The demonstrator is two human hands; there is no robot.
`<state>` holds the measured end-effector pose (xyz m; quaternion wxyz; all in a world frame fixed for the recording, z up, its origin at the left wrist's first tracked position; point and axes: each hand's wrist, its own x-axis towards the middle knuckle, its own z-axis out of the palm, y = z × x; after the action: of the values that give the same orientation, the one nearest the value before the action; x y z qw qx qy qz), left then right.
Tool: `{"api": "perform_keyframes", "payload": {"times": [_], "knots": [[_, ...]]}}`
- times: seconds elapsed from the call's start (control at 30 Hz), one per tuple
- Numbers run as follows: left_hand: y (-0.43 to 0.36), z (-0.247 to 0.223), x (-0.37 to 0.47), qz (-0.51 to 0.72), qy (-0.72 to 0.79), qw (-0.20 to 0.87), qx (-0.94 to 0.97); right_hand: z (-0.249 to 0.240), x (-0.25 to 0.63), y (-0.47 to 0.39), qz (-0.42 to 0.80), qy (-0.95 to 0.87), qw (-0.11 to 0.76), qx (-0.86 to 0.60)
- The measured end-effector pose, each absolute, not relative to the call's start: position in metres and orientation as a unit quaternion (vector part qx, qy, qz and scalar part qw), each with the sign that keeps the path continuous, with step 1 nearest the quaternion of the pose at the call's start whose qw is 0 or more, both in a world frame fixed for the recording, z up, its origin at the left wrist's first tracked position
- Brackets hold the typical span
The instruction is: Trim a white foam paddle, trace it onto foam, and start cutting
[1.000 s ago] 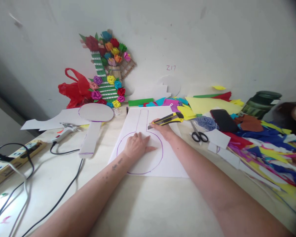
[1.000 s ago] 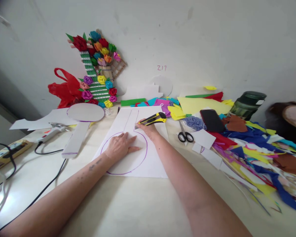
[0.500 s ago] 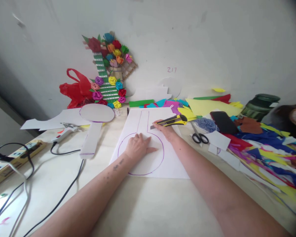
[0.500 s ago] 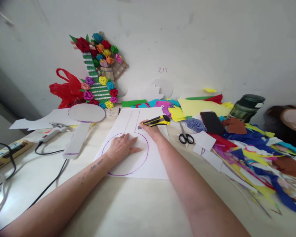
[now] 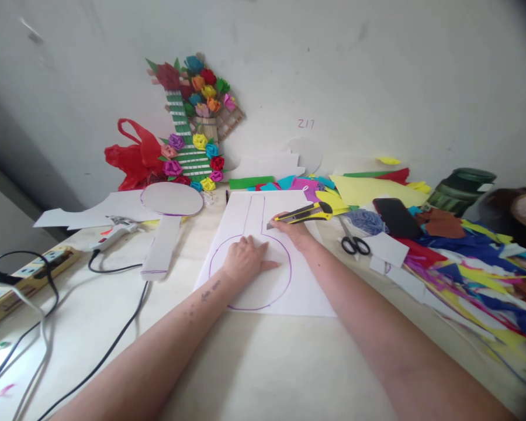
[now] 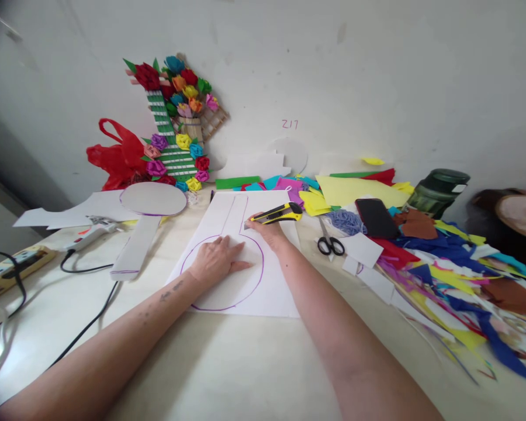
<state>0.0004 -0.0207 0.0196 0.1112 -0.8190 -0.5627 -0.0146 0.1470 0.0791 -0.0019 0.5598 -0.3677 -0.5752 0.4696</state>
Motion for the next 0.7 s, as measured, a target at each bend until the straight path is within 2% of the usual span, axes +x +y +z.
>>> {"api": "perform_keyframes", "payload": {"times": [0.17, 0.7], "knots": [[-0.0198, 0.0182, 0.0003, -0.016, -0.562, 0.114, -0.819, -0.0002, 0.1441, 0.0787, 0.464, -0.568, 0.568, -0.374], [-0.0206, 0.0229, 0.0035, 0.007, -0.566, 0.104, -0.818, -0.0022, 0.1413, 0.074, 0.473, -0.615, 0.516, -0.363]]}}
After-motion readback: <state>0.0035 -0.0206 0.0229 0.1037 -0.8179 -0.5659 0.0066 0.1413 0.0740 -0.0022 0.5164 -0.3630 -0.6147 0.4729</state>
